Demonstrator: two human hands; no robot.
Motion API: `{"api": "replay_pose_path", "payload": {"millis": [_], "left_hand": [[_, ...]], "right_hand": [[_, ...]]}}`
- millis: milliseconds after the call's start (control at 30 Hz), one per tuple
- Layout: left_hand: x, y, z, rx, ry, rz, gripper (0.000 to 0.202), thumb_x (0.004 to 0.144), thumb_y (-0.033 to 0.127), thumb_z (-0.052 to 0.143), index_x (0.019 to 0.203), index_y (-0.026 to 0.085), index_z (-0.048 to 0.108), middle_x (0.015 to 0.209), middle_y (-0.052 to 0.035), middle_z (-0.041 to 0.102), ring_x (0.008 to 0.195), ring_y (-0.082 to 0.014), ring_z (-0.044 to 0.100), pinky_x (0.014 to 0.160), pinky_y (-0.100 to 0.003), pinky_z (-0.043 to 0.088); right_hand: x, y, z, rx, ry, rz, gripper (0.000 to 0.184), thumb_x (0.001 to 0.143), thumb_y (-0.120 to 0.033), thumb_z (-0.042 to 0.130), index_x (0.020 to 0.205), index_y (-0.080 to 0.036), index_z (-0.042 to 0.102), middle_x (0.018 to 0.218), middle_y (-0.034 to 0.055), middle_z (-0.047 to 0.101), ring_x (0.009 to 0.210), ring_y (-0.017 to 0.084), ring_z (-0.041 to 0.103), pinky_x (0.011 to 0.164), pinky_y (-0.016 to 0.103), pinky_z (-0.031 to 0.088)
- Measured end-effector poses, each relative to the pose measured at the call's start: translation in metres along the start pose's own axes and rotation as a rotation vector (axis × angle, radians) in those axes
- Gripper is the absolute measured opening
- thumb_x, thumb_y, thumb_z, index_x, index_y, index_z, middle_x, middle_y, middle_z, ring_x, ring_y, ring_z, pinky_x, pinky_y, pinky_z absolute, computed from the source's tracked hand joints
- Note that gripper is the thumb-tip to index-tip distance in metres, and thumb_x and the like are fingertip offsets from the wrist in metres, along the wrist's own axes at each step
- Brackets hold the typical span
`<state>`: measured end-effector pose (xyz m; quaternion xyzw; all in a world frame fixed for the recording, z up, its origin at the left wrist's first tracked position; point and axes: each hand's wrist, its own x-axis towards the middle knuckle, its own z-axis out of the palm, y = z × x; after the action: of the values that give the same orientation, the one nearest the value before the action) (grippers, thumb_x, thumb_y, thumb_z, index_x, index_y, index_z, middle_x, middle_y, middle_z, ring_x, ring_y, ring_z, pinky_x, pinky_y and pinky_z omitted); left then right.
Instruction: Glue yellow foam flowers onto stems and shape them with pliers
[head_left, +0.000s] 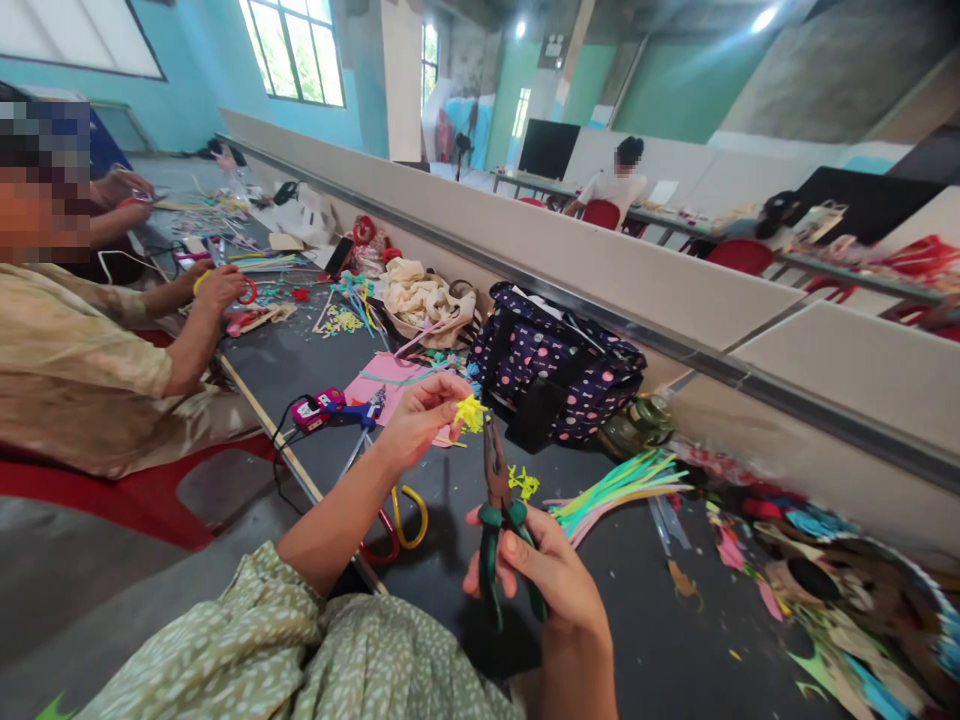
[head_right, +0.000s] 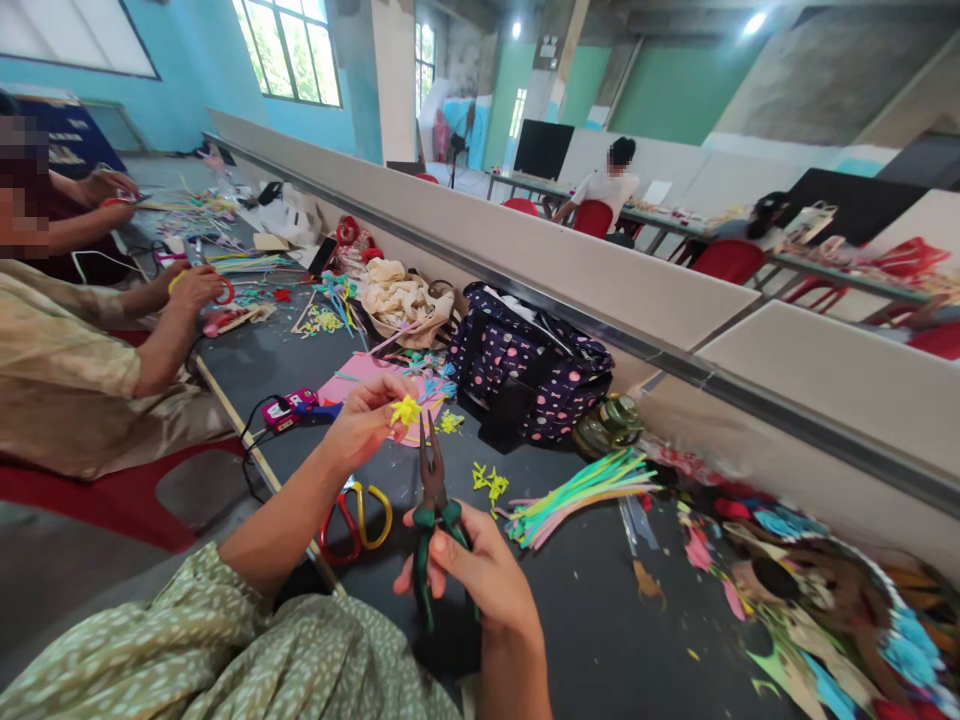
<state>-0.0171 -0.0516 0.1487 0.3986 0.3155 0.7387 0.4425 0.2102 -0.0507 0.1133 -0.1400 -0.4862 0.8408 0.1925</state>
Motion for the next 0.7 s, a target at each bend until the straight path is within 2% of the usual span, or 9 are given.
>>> {"api": "replay_pose_path", "payload": {"millis": [167,700], "left_hand": [[-0.0012,-0.0011,0.0007,0.009,-0.02,-0.005,0.021,0.069,0.026,0.079,0.08,0.014,0.065,0.081,-0.001,0.061,0.049,-0.006,0.054,0.041,-0.018,0.046],[-0.0006,0.0002,-0.0027,0.051,-0.048,0.025,0.016,0.071,0.025,0.077,0.08,0.015,0.067,0.083,-0.0022,0.058,0.055,-0.0074,0.054,0.042,-0.018,0.046]], "right_hand": [[0.0009,0.0005,-0.001,-0.031,-0.009,-0.005,0.038,0.087,-0.039,0.066,0.111,-0.01,0.062,0.048,-0.0048,0.05,0.064,0.024,0.071,0.059,0.03,0.051],[0.0027,-0.0043,0.0026,-0.01,0.001,0.006,0.04,0.085,-0.042,0.068,0.109,-0.01,0.064,0.047,-0.0057,0.049,0.055,0.02,0.066,0.058,0.031,0.052]]}}
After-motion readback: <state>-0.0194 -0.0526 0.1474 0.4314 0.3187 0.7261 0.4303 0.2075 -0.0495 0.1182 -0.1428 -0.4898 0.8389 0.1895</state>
